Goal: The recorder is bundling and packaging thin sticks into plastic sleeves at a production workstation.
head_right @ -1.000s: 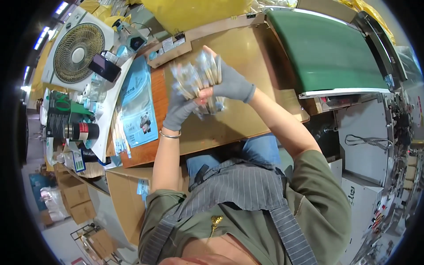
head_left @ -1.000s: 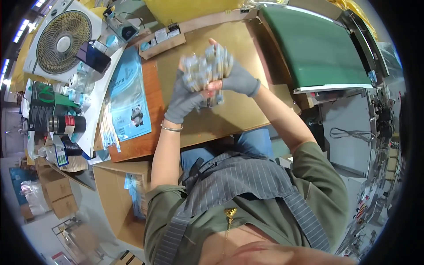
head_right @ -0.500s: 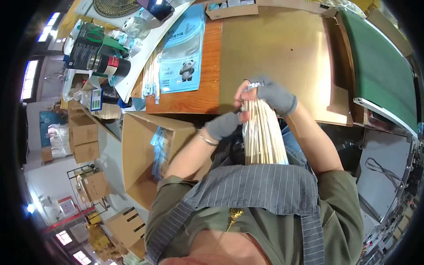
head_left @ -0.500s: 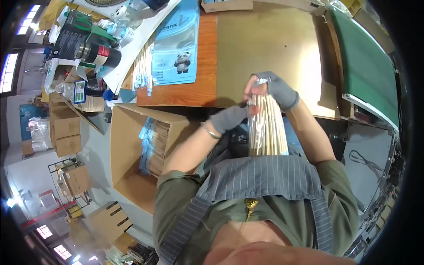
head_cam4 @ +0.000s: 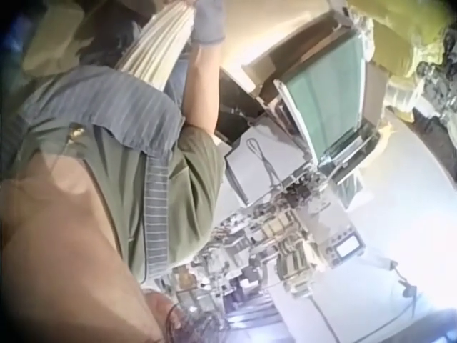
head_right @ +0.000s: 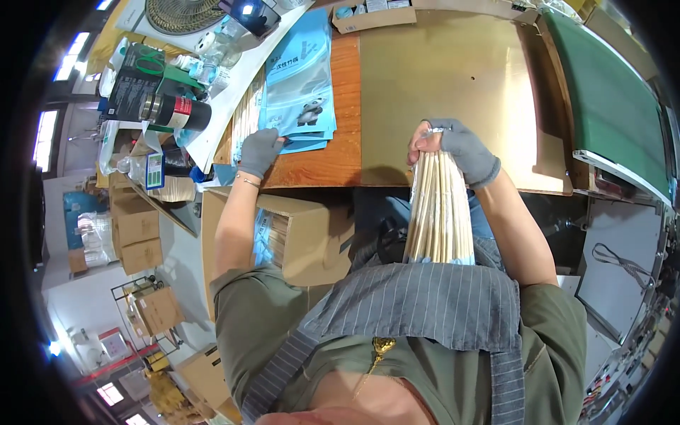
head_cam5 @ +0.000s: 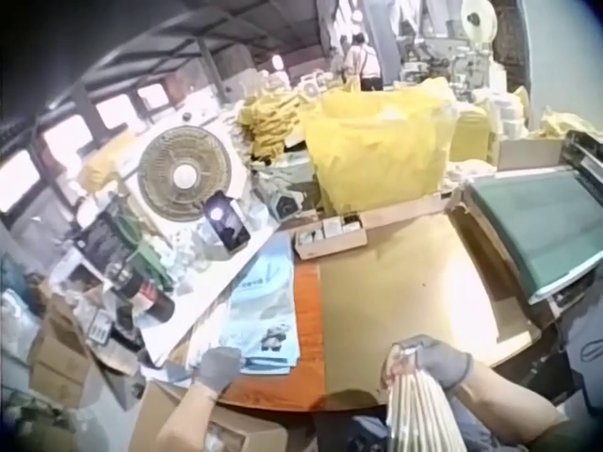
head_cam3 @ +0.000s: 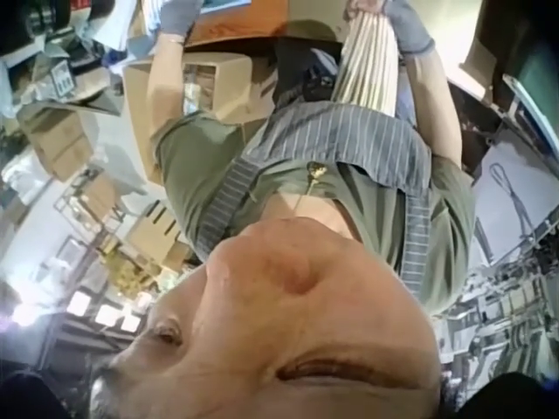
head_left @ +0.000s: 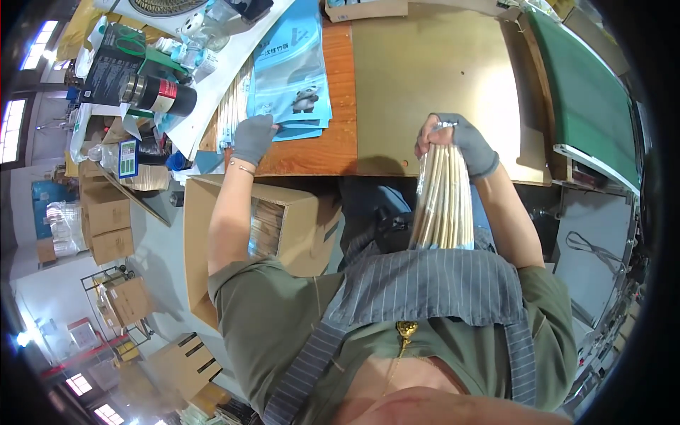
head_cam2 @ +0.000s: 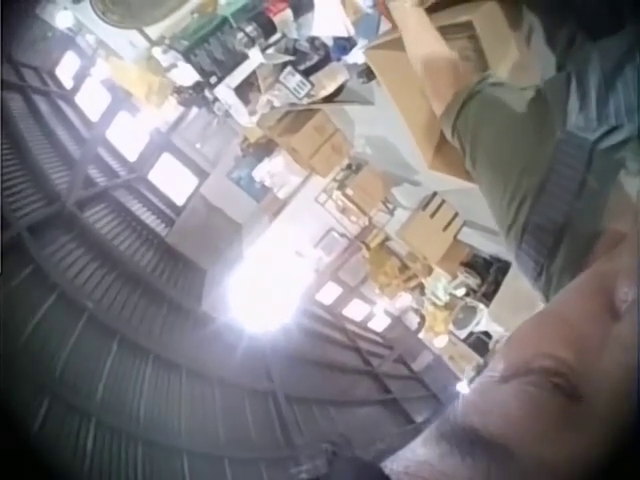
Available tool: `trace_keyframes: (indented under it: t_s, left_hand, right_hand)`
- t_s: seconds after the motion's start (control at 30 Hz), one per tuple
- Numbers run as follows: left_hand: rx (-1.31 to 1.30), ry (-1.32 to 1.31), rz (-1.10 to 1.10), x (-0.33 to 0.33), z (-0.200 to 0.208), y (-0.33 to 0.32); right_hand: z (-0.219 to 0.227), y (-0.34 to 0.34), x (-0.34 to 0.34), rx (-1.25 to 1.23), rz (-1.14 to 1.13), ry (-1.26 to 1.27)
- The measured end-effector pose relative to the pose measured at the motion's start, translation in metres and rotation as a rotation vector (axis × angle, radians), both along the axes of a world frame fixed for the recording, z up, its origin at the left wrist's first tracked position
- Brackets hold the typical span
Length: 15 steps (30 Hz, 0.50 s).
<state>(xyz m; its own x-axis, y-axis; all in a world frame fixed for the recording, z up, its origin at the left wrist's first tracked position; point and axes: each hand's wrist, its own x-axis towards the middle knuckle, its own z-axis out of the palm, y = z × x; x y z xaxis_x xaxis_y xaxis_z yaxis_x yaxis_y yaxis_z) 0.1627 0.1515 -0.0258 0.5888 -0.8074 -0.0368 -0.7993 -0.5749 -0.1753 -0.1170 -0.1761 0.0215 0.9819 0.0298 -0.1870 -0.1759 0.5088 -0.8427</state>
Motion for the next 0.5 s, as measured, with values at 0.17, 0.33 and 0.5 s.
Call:
trace_keyframes:
  t_s: [0.17, 0.33, 0.5]
  left_hand:
    - [-0.039, 0.065, -0.091, 0.007, 0.019, 0.008]
    - [-0.288, 0.027, -0.181, 0.013, 0.024, 0.0]
    - [-0.736, 0.084, -0.02, -0.005, 0.015, -0.047]
  right_hand:
    - [0.004, -0.001, -0.002, -0.053, 0.012, 0.029]
    - [0.005, -0.001, -0.007, -0.024, -0.006, -0.017]
    - [0.012, -0.002, -0.015, -0.036, -0.026, -0.036]
